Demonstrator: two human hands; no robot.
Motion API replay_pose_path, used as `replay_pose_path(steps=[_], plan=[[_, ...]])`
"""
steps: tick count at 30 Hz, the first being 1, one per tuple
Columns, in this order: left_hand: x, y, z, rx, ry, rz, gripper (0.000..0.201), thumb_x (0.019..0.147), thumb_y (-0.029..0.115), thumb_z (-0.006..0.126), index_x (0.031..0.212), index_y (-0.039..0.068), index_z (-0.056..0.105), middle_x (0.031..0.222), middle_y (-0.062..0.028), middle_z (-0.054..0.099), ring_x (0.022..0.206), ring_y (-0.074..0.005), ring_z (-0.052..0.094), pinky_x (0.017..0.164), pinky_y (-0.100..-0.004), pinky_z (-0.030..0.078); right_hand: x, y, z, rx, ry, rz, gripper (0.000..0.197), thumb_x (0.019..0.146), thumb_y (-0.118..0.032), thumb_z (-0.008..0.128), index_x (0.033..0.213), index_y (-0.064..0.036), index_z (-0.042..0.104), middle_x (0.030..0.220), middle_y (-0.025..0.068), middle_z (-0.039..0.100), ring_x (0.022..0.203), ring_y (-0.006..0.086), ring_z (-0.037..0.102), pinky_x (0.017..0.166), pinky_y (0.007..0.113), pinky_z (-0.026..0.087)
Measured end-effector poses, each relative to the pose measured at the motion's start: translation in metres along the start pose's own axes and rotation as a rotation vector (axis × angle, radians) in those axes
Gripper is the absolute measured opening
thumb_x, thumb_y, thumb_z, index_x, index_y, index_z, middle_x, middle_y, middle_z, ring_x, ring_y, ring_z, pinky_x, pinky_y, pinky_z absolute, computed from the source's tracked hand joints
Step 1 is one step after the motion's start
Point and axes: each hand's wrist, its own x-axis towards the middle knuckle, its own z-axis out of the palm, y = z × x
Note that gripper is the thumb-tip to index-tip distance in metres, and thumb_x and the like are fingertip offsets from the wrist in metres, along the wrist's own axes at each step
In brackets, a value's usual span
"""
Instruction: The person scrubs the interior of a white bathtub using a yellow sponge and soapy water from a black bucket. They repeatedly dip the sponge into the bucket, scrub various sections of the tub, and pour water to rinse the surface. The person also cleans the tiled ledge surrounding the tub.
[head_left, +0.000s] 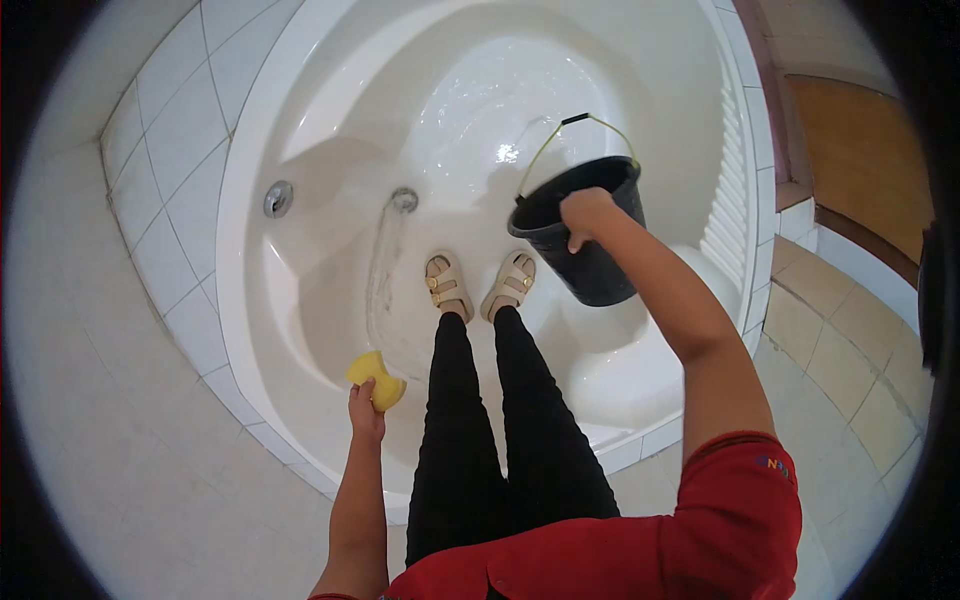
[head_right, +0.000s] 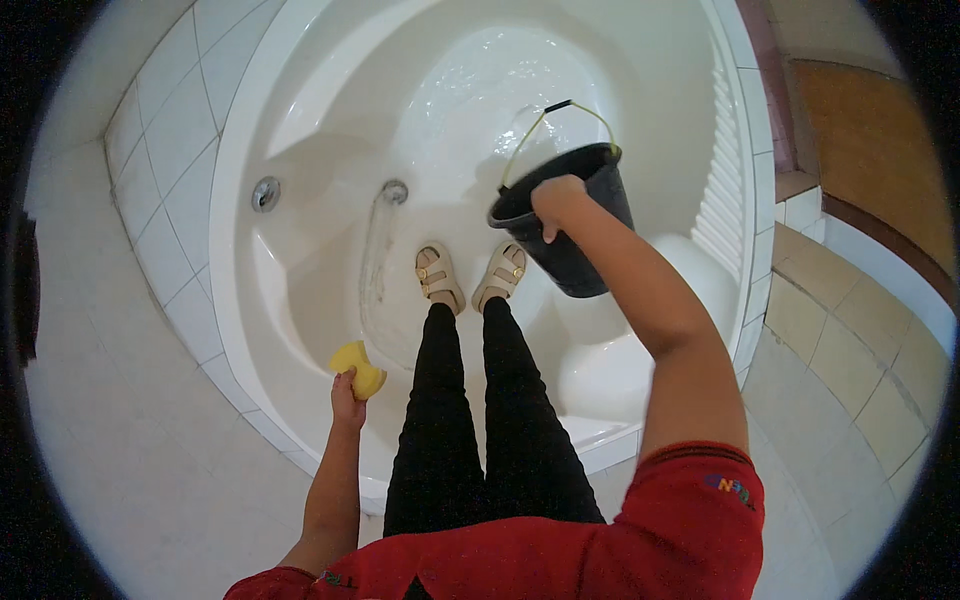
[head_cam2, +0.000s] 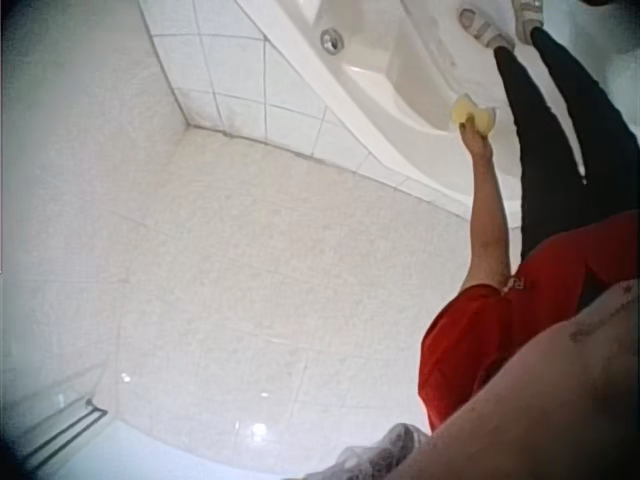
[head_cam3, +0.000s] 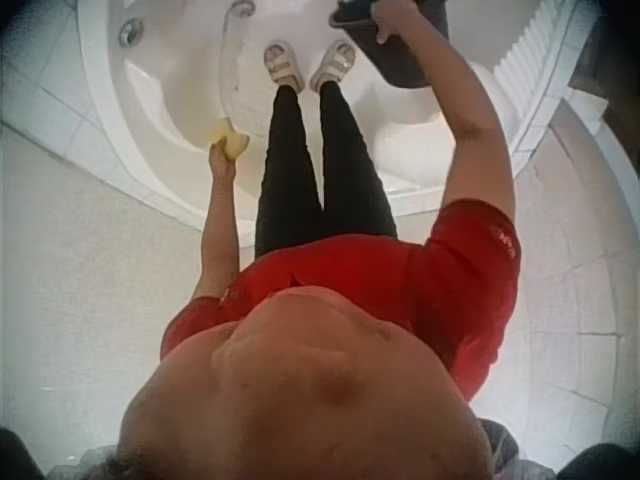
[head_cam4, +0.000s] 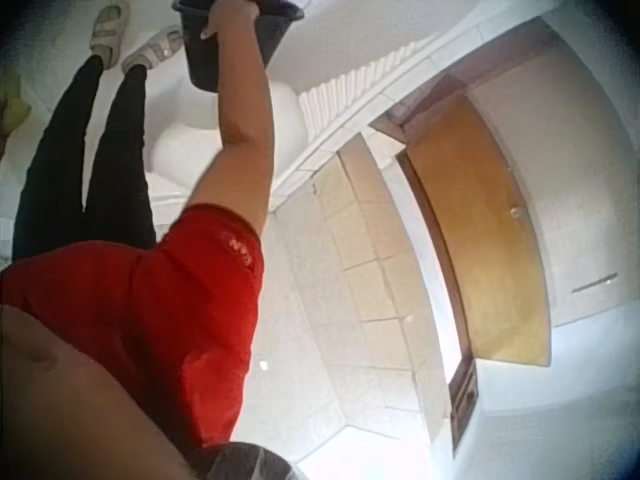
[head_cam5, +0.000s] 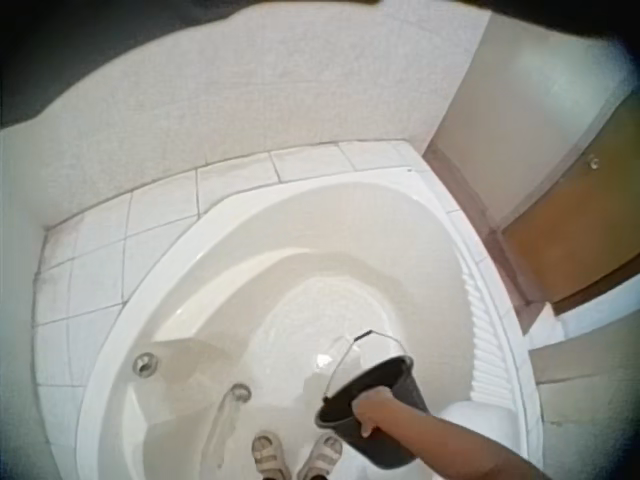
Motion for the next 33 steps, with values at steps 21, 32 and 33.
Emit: replay_pose_path(steps=[21,32,33], plan=[[-0.005,0.058,0.119,0.142,-0.236,0.127,0.037,0.095,0.021,0.058,0.126,0.005,0.047,0.118,-0.0075,0.056,0.110,-0.0207,0.056,0.097,-0.0374,0.047,-0.255,0.218,0.204,0.484,1.040,1.153,0.051,0.086,-0.054,0.060,0.103,-0.0066,0.070,0.084,0.0200,0.068,0.078,0.0367,0.067,0.070,0.044,0.054],[-0.030,0.049,0.229,0.133,-0.456,0.108,0.035,0.093,0.010,0.059,0.126,0.005,0.047,0.117,-0.0056,0.057,0.111,-0.0190,0.055,0.097,-0.0375,0.046,-0.259,0.211,0.221,0.765,0.802,1.142,0.060,0.082,-0.057,0.063,0.117,-0.0082,0.064,0.100,0.0197,0.068,0.098,0.0377,0.065,0.082,0.047,0.051],[-0.034,0.047,0.244,0.115,-0.487,0.106,0.035,0.093,0.009,0.059,0.125,0.005,0.048,0.116,-0.0051,0.057,0.111,-0.0186,0.056,0.096,-0.0370,0.046,-0.263,0.208,0.215,0.654,0.855,1.172,0.061,0.081,-0.056,0.064,0.119,-0.0083,0.063,0.109,0.0191,0.065,0.105,0.0362,0.062,0.086,0.047,0.049]])
